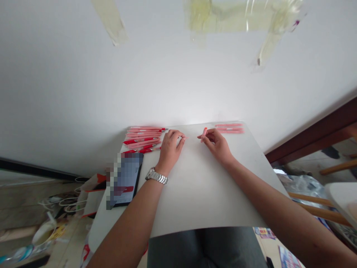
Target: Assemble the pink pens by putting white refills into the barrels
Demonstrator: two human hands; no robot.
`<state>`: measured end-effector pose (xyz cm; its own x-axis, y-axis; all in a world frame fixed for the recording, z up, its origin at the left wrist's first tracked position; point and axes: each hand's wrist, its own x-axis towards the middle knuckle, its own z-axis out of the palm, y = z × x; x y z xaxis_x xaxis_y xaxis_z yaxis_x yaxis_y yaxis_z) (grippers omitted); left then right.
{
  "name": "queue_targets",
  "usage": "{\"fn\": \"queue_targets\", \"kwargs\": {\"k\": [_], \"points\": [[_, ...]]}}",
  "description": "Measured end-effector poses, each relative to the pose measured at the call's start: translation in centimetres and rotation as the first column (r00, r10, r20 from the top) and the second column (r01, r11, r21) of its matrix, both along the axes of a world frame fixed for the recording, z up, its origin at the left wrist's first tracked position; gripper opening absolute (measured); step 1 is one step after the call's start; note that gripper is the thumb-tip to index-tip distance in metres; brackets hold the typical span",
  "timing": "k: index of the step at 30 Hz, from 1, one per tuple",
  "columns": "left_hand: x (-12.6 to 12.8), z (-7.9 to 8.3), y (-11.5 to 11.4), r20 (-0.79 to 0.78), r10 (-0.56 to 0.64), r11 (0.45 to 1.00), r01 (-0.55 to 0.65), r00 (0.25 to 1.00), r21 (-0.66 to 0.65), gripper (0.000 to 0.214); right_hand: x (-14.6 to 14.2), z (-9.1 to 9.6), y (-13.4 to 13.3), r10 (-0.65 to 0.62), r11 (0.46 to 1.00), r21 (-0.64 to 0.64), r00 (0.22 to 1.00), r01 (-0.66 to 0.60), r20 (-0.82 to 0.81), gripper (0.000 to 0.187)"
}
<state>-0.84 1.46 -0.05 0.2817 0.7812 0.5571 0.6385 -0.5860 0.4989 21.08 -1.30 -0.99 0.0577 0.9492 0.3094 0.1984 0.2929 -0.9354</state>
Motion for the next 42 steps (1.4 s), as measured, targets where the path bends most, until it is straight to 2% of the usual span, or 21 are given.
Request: {"fn": "queue_targets", "kwargs": {"k": [9, 19, 42], "points": [[-0.06, -0.42, 0.14, 0.170, 0.029, 0.999, -0.026, 0.985, -0.018, 0.012, 0.06, 0.07, -0.10, 0.006, 1.000, 0.002, 1.000, -0.006, 0.002, 0.033], [-0.02, -0.28, 0.11, 0.210, -0.009, 0.999, 0.018, 0.978, -0.040, 0.013, 0.10, 0.07, -0.12, 0.008, 1.000, 0.006, 1.000, -0.008, 0.014, 0.033], [0.23, 0.27, -0.19, 0.238, -0.004, 0.999, 0.016, 0.971, -0.047, 0.014, 0.14, -0.07, -0.09, 0.000, 1.000, 0.012, 0.999, -0.001, 0.053, 0.027]]}}
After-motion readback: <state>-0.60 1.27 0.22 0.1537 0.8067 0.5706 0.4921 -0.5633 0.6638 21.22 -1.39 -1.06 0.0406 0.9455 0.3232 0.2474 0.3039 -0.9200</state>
